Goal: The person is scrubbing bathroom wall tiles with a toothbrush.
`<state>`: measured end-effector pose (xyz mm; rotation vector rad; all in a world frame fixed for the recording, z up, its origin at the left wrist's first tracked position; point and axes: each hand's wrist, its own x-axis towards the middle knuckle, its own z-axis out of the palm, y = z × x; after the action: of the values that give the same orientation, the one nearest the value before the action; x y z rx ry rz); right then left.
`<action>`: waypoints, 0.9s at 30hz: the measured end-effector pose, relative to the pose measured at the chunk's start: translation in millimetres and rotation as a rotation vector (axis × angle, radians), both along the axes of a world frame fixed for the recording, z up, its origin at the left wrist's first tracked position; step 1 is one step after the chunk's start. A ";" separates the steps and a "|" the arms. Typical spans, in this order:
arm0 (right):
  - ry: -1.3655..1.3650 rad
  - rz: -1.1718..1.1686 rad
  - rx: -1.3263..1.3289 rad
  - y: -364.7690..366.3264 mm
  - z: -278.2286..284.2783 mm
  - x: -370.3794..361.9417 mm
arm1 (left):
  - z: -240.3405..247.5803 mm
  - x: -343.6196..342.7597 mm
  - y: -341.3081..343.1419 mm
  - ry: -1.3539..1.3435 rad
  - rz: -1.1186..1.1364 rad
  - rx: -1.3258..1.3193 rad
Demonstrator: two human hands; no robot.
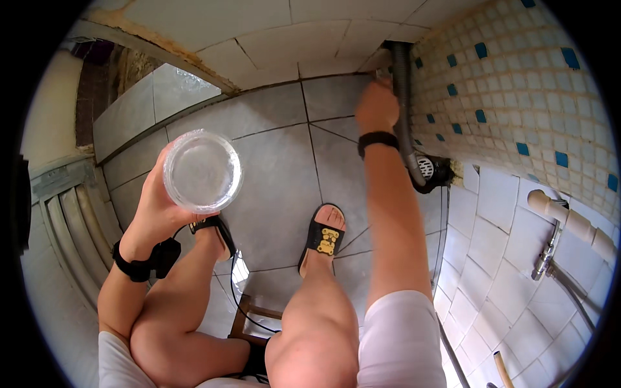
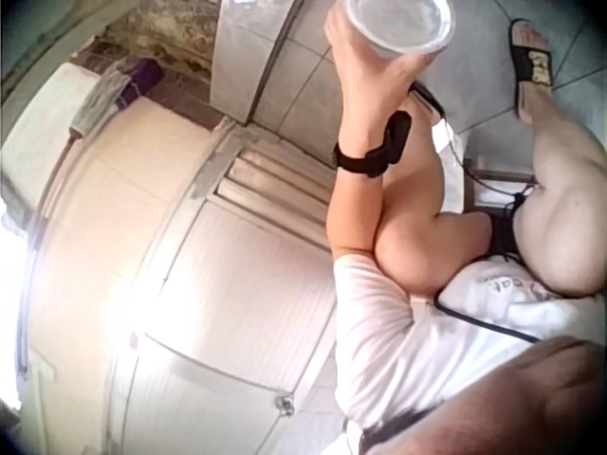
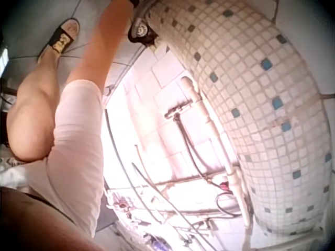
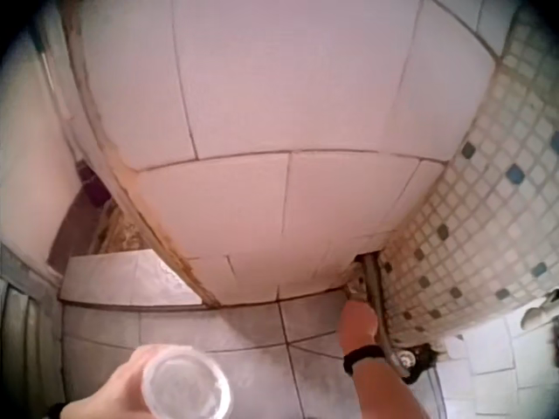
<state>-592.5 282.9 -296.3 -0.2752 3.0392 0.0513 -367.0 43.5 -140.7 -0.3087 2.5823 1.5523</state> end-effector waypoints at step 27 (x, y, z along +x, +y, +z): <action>-0.466 0.299 -0.915 17.5 140.1 165.8 | -23.2 -2.6 19.9 0.116 -0.121 -0.363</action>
<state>-426.7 300.3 -156.2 -0.6715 2.3271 -1.1980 -369.6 63.4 -163.9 -0.0907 2.9056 1.0889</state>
